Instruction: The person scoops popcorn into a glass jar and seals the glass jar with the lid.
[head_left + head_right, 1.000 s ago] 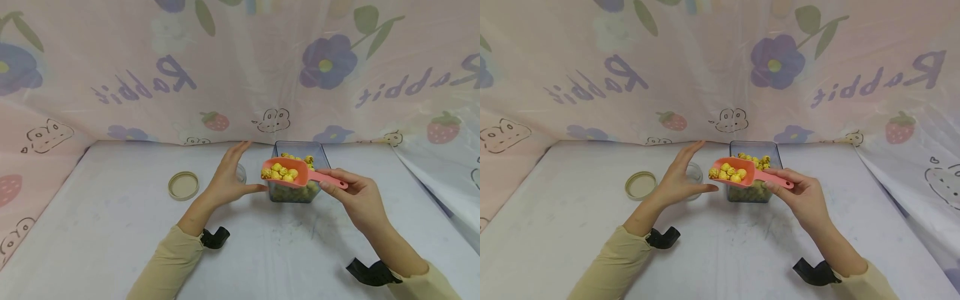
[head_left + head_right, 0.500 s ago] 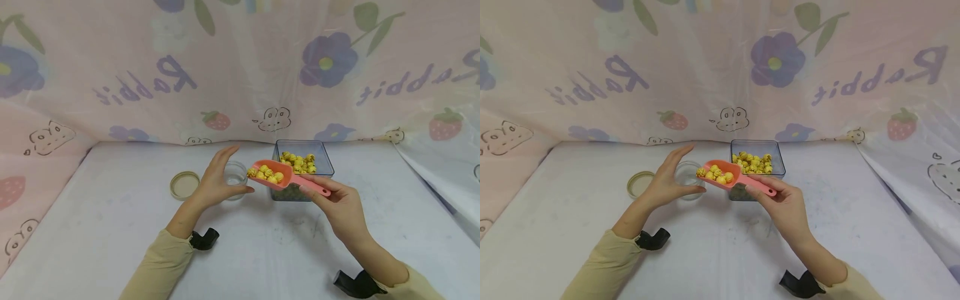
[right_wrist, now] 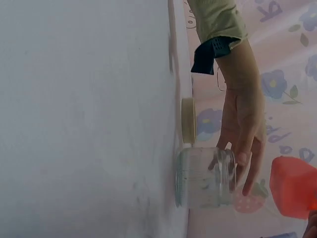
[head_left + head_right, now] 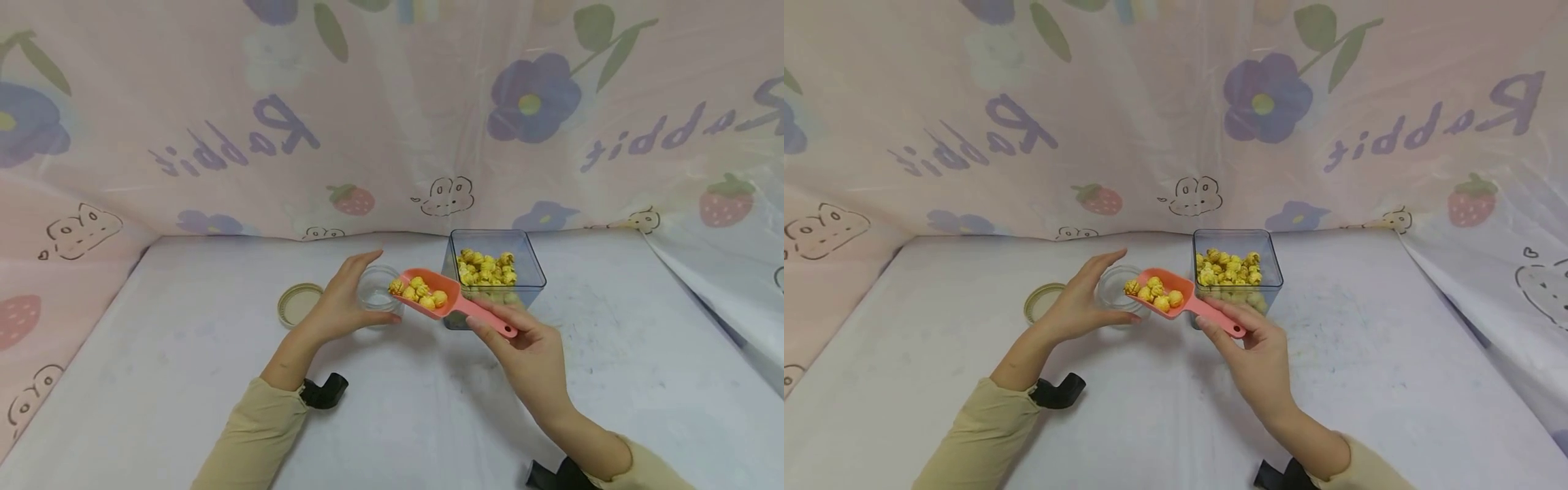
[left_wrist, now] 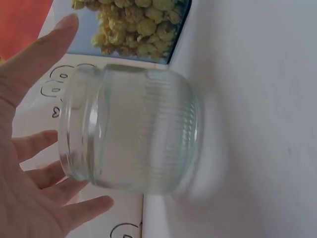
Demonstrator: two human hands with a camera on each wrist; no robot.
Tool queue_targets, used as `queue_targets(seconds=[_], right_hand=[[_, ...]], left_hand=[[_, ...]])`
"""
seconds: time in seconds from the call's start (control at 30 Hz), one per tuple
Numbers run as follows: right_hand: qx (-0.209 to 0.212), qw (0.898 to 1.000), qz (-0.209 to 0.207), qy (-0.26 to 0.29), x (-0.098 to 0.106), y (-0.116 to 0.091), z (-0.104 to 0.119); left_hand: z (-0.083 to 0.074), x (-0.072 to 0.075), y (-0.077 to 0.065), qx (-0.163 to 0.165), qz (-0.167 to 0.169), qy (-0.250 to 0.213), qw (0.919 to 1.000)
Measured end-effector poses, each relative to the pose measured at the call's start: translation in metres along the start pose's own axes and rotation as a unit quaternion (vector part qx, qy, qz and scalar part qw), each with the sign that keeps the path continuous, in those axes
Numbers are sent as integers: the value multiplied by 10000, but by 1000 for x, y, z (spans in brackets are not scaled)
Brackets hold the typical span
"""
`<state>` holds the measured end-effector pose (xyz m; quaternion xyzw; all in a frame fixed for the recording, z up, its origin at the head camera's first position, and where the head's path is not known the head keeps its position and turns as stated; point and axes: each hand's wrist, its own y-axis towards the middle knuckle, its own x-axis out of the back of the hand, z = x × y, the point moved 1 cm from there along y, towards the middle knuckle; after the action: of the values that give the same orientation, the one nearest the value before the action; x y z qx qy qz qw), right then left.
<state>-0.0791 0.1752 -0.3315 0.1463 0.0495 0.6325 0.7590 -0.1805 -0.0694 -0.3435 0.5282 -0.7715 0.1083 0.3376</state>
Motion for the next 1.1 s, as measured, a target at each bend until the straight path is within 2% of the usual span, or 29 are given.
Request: queue_targets(seconds=[0.1,0.27,0.5,0.9,1.1], right_hand=[[43,10000,-52,-60,-5,-2,-3],[103,9999,-91,-41,-14,-3,-8],[587,9977,-99,-321,-23,-5,-13],[893,9919,-70,-900,-27,2,-15],[1074,9888,60,-1034,-27,7,-14]], left_hand=[[4,2,-1,31,76,13,10000],[15,7,-3,162,302,-236,9991],[24,7,-2,274,559,-602,9962],[30,6,0,299,573,-814,9946],[30,5,2,434,567,-943,9930]])
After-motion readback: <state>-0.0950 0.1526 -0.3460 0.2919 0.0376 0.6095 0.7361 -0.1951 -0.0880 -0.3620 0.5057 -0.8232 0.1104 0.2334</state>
